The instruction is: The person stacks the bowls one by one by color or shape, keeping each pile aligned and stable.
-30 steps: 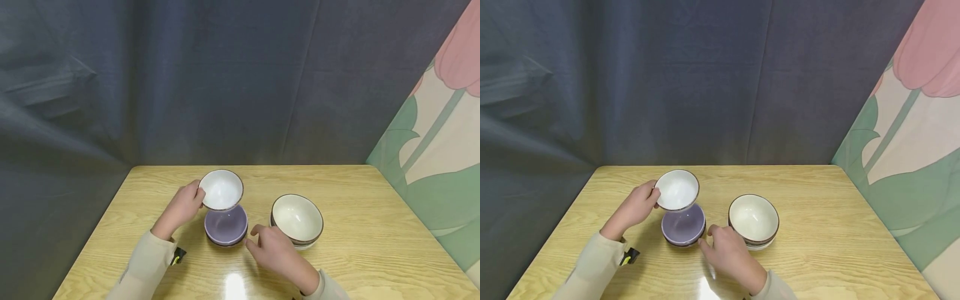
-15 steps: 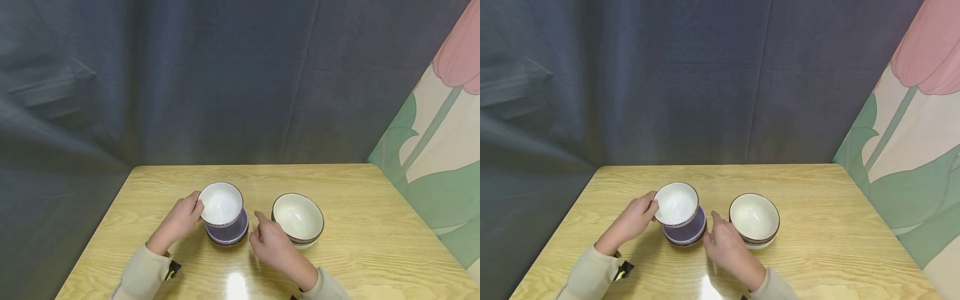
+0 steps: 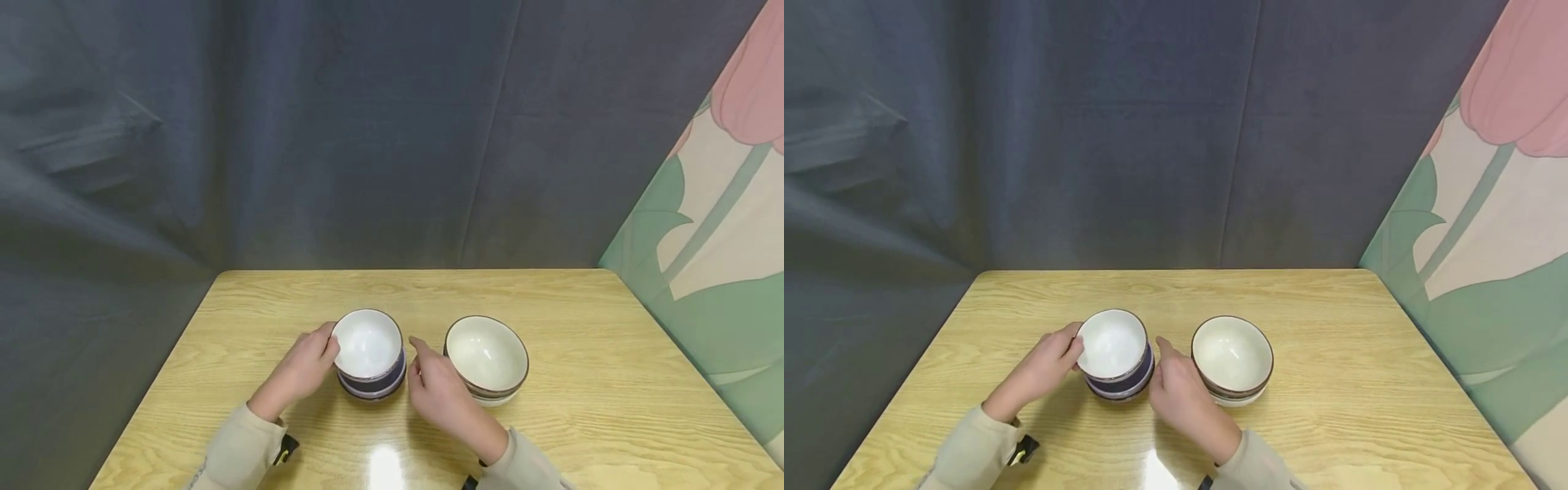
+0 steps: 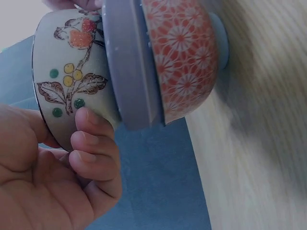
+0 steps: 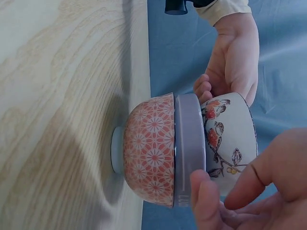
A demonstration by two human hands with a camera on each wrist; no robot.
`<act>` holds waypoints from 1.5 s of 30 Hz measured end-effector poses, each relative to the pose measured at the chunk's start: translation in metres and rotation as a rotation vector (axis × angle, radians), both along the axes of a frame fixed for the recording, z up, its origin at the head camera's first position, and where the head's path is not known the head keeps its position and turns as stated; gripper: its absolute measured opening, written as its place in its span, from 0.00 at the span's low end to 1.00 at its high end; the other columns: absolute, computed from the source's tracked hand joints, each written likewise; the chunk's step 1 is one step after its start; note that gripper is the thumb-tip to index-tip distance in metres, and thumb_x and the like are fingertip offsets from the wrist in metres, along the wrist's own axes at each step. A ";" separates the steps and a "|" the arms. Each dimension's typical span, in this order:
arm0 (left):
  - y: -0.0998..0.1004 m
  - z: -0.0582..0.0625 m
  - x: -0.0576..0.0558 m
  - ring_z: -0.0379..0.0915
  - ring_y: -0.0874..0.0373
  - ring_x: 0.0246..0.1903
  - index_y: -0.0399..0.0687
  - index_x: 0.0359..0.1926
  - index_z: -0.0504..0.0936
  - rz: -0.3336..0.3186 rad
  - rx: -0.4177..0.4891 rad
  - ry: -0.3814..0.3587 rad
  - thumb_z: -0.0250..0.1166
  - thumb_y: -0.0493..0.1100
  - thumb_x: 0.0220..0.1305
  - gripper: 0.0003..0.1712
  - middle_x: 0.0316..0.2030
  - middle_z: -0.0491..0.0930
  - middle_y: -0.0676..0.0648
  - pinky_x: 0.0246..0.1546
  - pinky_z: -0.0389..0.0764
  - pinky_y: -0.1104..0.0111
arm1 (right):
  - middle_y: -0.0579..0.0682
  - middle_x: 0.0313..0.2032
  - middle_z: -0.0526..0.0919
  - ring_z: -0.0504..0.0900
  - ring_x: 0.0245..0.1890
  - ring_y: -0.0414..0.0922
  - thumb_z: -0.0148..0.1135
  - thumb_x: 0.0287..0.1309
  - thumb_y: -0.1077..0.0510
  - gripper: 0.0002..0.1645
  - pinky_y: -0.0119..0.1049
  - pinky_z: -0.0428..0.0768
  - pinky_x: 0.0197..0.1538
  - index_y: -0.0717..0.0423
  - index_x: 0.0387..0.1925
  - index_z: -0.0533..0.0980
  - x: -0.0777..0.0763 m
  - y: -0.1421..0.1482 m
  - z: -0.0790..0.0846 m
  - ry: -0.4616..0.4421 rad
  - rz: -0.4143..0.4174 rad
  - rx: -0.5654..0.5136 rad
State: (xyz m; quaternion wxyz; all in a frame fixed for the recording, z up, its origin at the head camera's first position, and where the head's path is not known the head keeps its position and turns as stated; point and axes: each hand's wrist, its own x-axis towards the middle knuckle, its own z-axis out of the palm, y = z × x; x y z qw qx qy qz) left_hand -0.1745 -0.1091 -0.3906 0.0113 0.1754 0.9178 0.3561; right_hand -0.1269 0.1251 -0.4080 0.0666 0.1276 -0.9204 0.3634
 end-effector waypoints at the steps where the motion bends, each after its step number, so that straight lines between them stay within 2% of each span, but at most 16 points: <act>1: 0.000 -0.002 0.000 0.76 0.60 0.33 0.37 0.52 0.78 0.001 -0.003 0.004 0.46 0.36 0.75 0.15 0.34 0.82 0.48 0.42 0.79 0.59 | 0.42 0.25 0.73 0.67 0.18 0.33 0.53 0.61 0.71 0.28 0.30 0.71 0.22 0.76 0.64 0.66 0.000 0.000 -0.001 0.001 0.003 -0.003; 8: 0.004 -0.011 -0.002 0.73 0.57 0.31 0.38 0.49 0.77 0.007 -0.029 0.039 0.47 0.36 0.75 0.13 0.27 0.76 0.51 0.40 0.78 0.57 | 0.43 0.25 0.75 0.68 0.19 0.33 0.53 0.62 0.71 0.28 0.29 0.72 0.23 0.76 0.64 0.66 -0.003 -0.001 -0.006 -0.004 0.014 -0.015; 15: 0.007 -0.014 -0.003 0.74 0.55 0.34 0.35 0.49 0.78 0.021 -0.037 0.078 0.48 0.36 0.75 0.14 0.36 0.81 0.42 0.42 0.80 0.54 | 0.43 0.25 0.75 0.68 0.20 0.33 0.53 0.62 0.71 0.28 0.30 0.72 0.23 0.76 0.64 0.66 -0.003 0.000 -0.006 -0.005 0.014 -0.012; 22: 0.008 -0.018 -0.003 0.70 0.56 0.27 0.39 0.40 0.77 0.013 -0.062 0.056 0.46 0.37 0.75 0.13 0.26 0.76 0.46 0.33 0.76 0.61 | 0.43 0.26 0.75 0.68 0.20 0.32 0.54 0.62 0.71 0.28 0.29 0.72 0.24 0.76 0.63 0.67 -0.004 -0.001 -0.006 -0.005 0.011 -0.007; 29: 0.010 -0.020 -0.001 0.78 0.46 0.36 0.39 0.38 0.77 0.023 -0.129 0.088 0.48 0.38 0.75 0.13 0.27 0.78 0.45 0.40 0.78 0.51 | 0.45 0.26 0.75 0.68 0.19 0.32 0.53 0.62 0.71 0.28 0.30 0.72 0.22 0.76 0.64 0.66 -0.003 -0.001 -0.006 -0.030 0.033 -0.034; 32: 0.010 -0.022 -0.001 0.79 0.44 0.35 0.39 0.37 0.77 0.032 -0.147 0.105 0.48 0.38 0.74 0.13 0.26 0.79 0.44 0.39 0.78 0.51 | 0.45 0.26 0.74 0.68 0.19 0.33 0.53 0.62 0.72 0.29 0.30 0.72 0.21 0.76 0.64 0.66 -0.004 -0.001 -0.006 -0.037 0.038 -0.041; 37: 0.011 -0.023 0.001 0.81 0.41 0.39 0.34 0.44 0.80 0.051 -0.166 0.115 0.49 0.39 0.74 0.15 0.33 0.84 0.41 0.42 0.80 0.49 | 0.45 0.26 0.74 0.69 0.18 0.33 0.52 0.63 0.70 0.28 0.30 0.72 0.20 0.76 0.64 0.66 -0.004 -0.002 -0.005 -0.059 0.042 -0.045; 41: 0.010 -0.022 0.000 0.79 0.46 0.35 0.38 0.41 0.79 0.038 -0.159 0.108 0.49 0.38 0.73 0.13 0.28 0.81 0.45 0.38 0.79 0.53 | 0.44 0.26 0.74 0.69 0.18 0.34 0.51 0.64 0.67 0.28 0.30 0.71 0.20 0.74 0.65 0.67 -0.005 -0.003 -0.004 -0.086 0.023 -0.043; 45: 0.010 -0.018 -0.002 0.70 0.55 0.25 0.42 0.35 0.76 0.016 -0.134 0.069 0.48 0.37 0.73 0.11 0.21 0.72 0.50 0.28 0.73 0.61 | 0.42 0.24 0.74 0.69 0.20 0.35 0.51 0.63 0.63 0.28 0.31 0.71 0.23 0.71 0.63 0.70 -0.007 -0.005 -0.004 -0.092 -0.011 -0.044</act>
